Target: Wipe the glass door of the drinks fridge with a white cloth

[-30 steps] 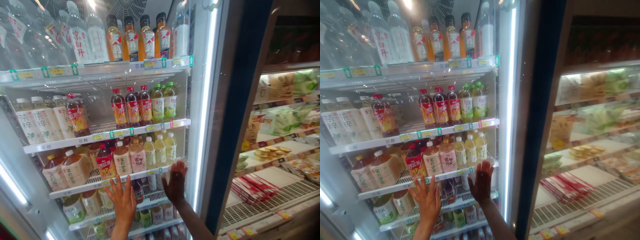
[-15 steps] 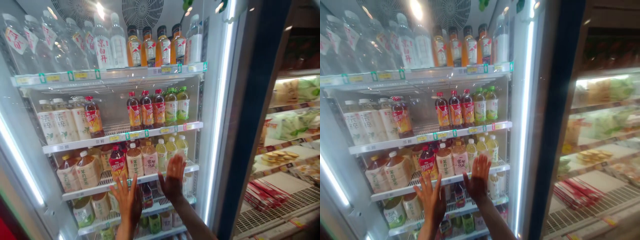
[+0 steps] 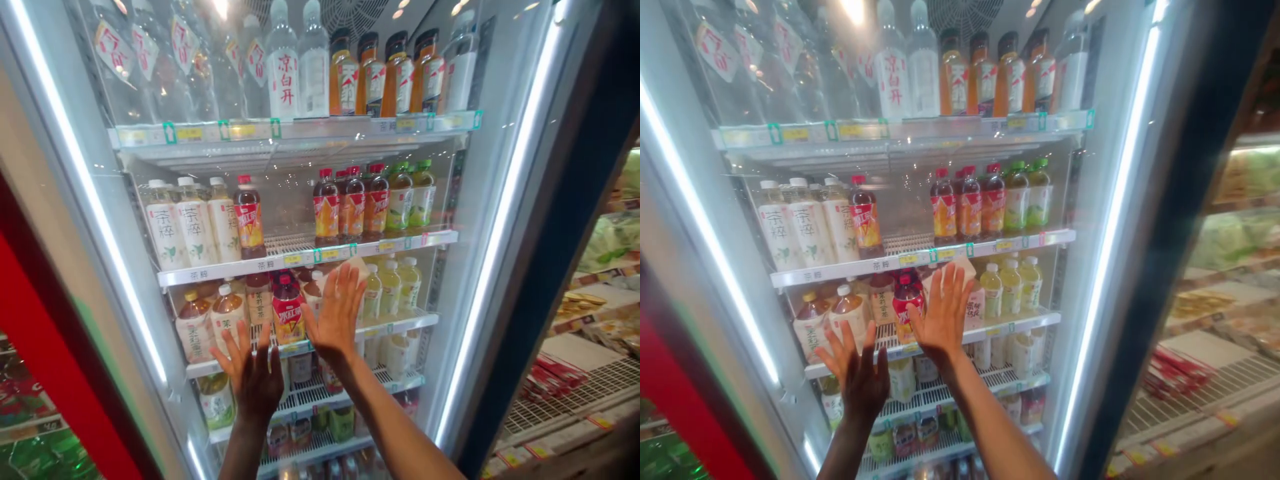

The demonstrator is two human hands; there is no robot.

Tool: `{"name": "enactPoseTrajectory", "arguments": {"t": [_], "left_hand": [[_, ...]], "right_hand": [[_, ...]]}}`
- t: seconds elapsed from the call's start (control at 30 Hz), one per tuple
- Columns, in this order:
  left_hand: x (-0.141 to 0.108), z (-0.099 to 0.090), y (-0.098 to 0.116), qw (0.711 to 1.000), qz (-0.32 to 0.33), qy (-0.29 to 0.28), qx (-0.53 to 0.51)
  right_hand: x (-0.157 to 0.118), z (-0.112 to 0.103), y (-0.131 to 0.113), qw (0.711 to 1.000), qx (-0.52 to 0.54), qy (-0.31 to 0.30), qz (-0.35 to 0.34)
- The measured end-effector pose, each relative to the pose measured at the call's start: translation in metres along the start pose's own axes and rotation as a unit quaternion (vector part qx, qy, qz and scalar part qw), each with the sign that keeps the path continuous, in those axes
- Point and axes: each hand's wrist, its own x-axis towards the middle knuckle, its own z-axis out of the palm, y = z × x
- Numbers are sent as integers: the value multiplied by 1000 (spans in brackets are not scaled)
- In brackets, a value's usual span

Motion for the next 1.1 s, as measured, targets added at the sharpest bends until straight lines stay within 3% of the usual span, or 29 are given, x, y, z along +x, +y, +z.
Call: {"name": "enactPoseTrajectory", "arguments": {"t": [0.07,0.23,0.3,0.43,0.5,0.57,0.63,0.7,0.83,0.9,1.0,1.1], "left_hand": [[2,-13,-19,1000,-9,1,4],[2,-37,-60,1000,-5,5,17],[2,-42,-70,1000,0,4,22],[3,-48,-81,1000,-1,5,21],[1,-50,-85,1000,-5,2,24],[-1,-51,-90,1000,-9,0,28],[-4,-52,-94,999,-9,-2,32],[-4,-51,-96,999,-3,1,32],[3,-48,-90,1000,-11,8,27],[8,-47,-84,999,-17,5,26],[14,-45,-72,1000,-12,7,25],[15,-39,-58,999,-2,8,35]], "right_hand": [[-2,3,-21,1000,2,-2,4],[-74,13,-75,996,29,-82,-28],[-64,16,-92,996,29,-84,-30],[-5,20,-118,998,23,-47,-35],[-8,20,-127,997,28,-55,-48],[-39,20,-134,994,37,-76,-74],[-68,20,-137,990,43,-88,-104],[-71,20,-136,989,41,-87,-116],[-11,20,-130,993,34,-64,-90],[-2,18,-123,993,36,-65,-90],[-47,15,-107,987,51,-93,-117],[-87,14,-79,985,48,-79,-145]]}}
